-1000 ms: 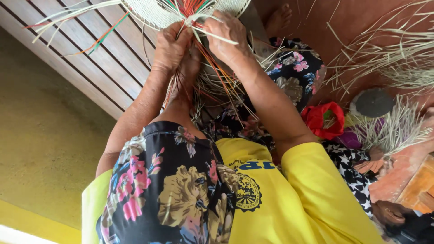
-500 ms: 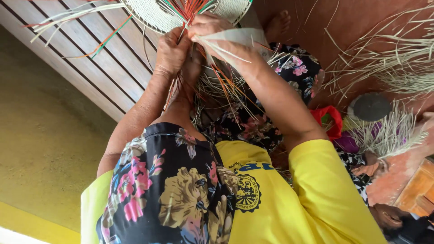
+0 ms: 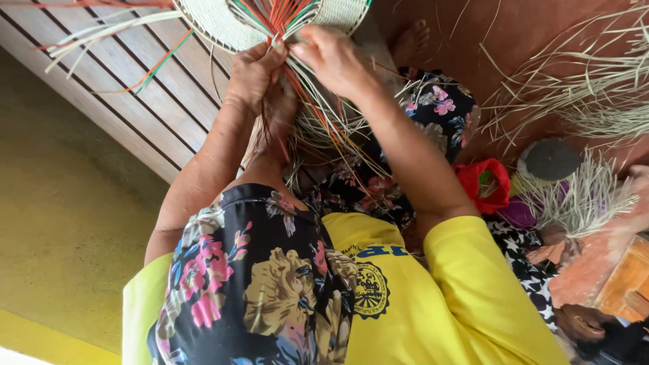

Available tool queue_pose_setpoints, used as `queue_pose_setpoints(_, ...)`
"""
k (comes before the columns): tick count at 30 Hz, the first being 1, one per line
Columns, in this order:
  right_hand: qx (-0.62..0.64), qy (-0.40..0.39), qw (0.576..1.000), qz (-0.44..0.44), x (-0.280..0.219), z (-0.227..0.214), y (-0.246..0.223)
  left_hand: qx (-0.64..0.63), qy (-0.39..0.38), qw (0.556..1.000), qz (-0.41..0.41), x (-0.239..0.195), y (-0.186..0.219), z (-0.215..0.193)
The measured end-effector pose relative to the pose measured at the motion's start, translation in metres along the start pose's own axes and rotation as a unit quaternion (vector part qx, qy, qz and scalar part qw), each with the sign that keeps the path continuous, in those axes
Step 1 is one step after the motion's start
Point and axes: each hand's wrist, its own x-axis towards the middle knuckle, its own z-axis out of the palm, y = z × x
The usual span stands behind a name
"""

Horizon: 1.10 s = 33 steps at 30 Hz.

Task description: Weaving and tucking fibers to finish the edge of a hand fan

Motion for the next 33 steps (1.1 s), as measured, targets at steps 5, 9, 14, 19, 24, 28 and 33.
queue_pose_setpoints(5, 0.096, -0.138, 0.971, 0.167, 0.019, 0.005, -0.034, -0.074, -0.081, 0.99, -0.085, -0.006, 0.013, -0.005)
queue_pose_setpoints(9, 0.328, -0.127, 0.899, 0.261, 0.014, -0.011, -0.063, -0.051, -0.069, 0.995, -0.058, -0.004, 0.007, -0.004)
queue_pose_setpoints(14, 0.37, -0.143, 0.863, 0.312, 0.019, -0.011, -0.062, 0.078, -0.1, 0.992, 0.003, -0.018, 0.012, -0.001)
queue_pose_setpoints(19, 0.227, -0.09, 0.942, 0.231, 0.022, 0.004, -0.044, 0.226, -0.095, 0.967, 0.074, -0.008, 0.001, -0.021)
queue_pose_setpoints(24, 0.214, -0.186, 0.921, 0.269, 0.022, -0.027, -0.056, 0.311, -0.11, 0.941, 0.079, -0.012, 0.001, -0.028)
queue_pose_setpoints(28, 0.374, -0.214, 0.861, 0.27, 0.033, -0.013, -0.041, 0.281, -0.144, 0.947, 0.057, -0.007, 0.0, -0.032)
queue_pose_setpoints(33, 0.372, -0.184, 0.848, 0.329, 0.032, -0.003, -0.036, 0.38, -0.104, 0.918, 0.036, -0.013, 0.009, -0.034)
